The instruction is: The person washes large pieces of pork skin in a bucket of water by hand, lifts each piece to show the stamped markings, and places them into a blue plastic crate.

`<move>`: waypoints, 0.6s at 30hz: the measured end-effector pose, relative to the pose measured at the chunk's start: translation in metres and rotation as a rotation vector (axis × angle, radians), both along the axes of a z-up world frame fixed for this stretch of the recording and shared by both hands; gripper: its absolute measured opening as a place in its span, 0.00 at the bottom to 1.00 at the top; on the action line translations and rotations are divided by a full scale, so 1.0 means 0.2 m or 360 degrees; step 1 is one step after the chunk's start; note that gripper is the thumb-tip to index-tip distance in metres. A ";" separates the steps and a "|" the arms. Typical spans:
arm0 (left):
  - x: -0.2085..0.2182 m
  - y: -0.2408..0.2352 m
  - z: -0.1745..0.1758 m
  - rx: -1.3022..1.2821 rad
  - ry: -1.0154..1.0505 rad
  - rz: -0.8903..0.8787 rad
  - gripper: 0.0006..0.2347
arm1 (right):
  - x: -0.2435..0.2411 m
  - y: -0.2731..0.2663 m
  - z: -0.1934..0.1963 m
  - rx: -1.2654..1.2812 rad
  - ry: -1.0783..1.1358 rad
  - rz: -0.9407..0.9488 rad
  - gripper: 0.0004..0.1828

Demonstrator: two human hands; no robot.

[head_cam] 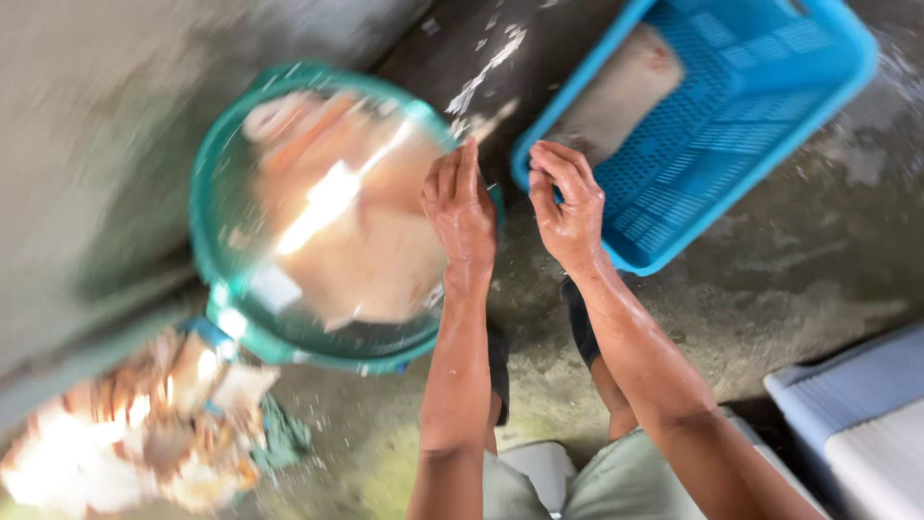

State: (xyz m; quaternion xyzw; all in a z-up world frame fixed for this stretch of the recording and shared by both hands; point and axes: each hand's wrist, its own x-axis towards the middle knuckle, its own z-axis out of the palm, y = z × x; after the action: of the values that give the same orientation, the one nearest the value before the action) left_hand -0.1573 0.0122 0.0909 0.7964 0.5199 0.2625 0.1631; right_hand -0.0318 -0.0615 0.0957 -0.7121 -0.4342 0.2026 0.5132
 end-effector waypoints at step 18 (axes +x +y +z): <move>-1.20 -0.13 -0.51 -0.1188 -0.0090 0.1167 0.41 | -0.94 0.61 -0.38 -0.1528 -0.0076 0.1517 0.30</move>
State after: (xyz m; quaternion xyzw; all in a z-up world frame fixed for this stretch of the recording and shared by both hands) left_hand -0.3974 -0.0129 -0.0110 0.4423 0.8180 0.1206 0.3473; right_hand -0.2198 0.0611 0.0204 -0.5961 -0.5739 0.5614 -0.0151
